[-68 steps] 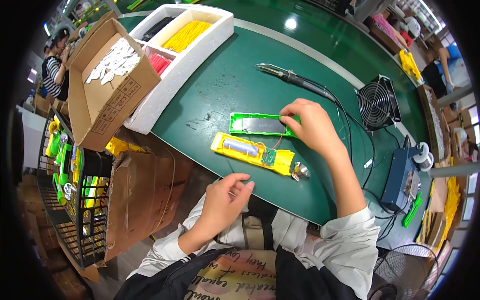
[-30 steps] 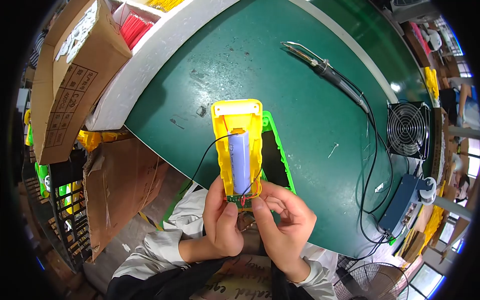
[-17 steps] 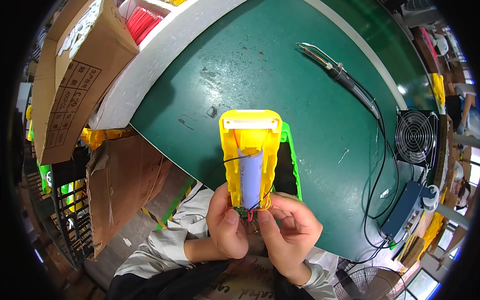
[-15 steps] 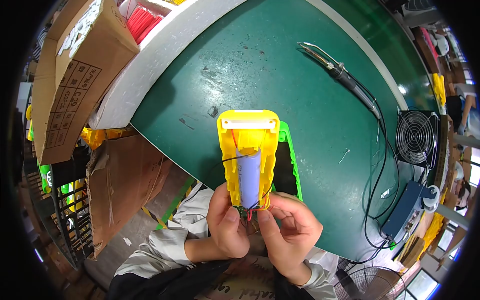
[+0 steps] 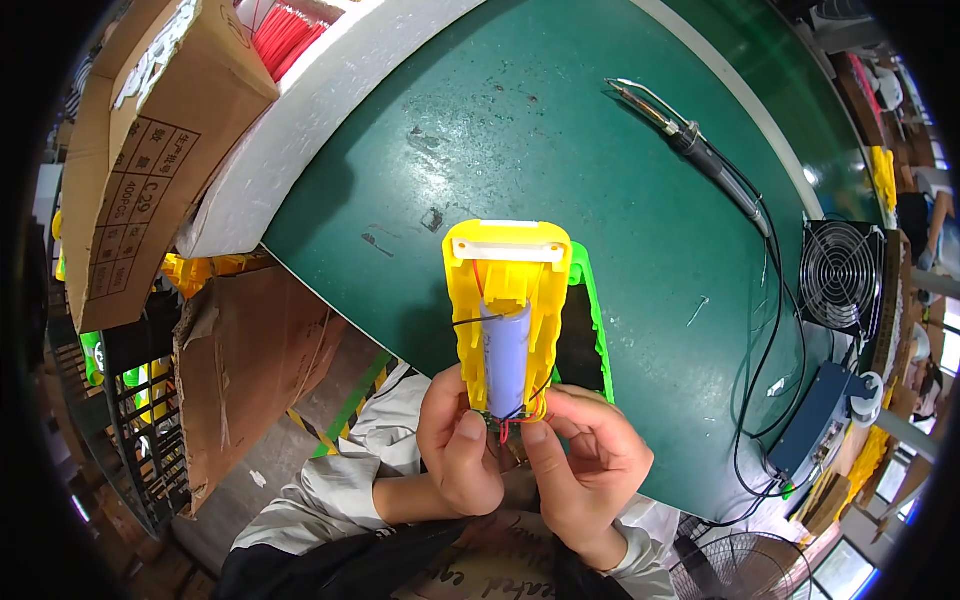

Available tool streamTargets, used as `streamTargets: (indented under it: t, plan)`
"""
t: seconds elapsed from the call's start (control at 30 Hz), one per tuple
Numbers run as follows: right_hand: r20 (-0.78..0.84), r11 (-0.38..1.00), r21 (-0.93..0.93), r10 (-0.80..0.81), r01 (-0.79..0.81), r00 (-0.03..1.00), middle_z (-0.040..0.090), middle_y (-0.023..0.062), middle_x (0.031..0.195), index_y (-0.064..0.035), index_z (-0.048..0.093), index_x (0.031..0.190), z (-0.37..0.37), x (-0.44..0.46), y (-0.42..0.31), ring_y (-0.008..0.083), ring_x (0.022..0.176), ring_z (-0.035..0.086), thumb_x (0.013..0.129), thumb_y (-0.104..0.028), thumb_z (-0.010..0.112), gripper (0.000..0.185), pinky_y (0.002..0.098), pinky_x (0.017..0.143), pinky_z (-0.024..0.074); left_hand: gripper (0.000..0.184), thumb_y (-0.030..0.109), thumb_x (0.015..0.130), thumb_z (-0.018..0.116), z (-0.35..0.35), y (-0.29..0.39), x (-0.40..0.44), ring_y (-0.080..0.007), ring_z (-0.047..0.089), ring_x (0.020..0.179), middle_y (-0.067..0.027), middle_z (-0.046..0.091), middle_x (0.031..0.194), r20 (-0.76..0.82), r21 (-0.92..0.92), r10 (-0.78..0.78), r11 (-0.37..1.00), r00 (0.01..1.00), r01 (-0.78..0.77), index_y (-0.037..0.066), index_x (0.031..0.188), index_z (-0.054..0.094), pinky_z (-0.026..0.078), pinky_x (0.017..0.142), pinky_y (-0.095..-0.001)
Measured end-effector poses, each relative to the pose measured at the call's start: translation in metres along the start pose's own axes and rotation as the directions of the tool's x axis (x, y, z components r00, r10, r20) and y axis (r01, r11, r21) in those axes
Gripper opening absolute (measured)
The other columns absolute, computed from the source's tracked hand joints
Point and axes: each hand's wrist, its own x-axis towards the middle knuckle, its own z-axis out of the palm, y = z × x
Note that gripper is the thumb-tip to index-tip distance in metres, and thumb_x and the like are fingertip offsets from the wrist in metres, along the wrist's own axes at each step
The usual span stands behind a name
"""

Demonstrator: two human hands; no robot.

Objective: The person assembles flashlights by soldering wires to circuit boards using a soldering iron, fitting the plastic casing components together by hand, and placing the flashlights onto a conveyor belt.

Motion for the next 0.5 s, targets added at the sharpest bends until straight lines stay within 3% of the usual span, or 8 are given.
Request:
streamTargets:
  t: [0.4,0.5]
  plan:
    - [-0.010,0.999,-0.044,0.025,-0.026,1.000,0.060,0.0183,0.108,0.0103,0.057,0.107,0.0023,-0.0002,-0.0017,0.0223,0.099,0.062,0.084,0.014,0.057,0.024,0.0329,0.089,0.0507,0.044,0.025,0.098,0.042,-0.0022,0.0018,0.0014,-0.0135,0.055,0.092,-0.0135,0.059,0.105,0.018,-0.092,-0.068,0.993,0.998,0.069,-0.012,0.122,0.043,0.044,0.080,-0.0265]
    - [0.020,0.998,-0.060,-0.011,0.012,1.000,0.061,0.0185,0.107,0.0103,0.057,0.107,-0.0016,-0.0005,0.0004,0.0217,0.098,0.063,0.084,0.013,0.056,0.023,0.0322,0.088,0.0511,0.044,0.026,0.098,0.042,-0.0039,0.0015,-0.0013,-0.0145,0.056,0.093,-0.0149,0.058,0.106,0.014,-0.037,-0.058,0.998,0.998,0.058,-0.011,0.121,0.044,0.044,0.081,-0.0273]
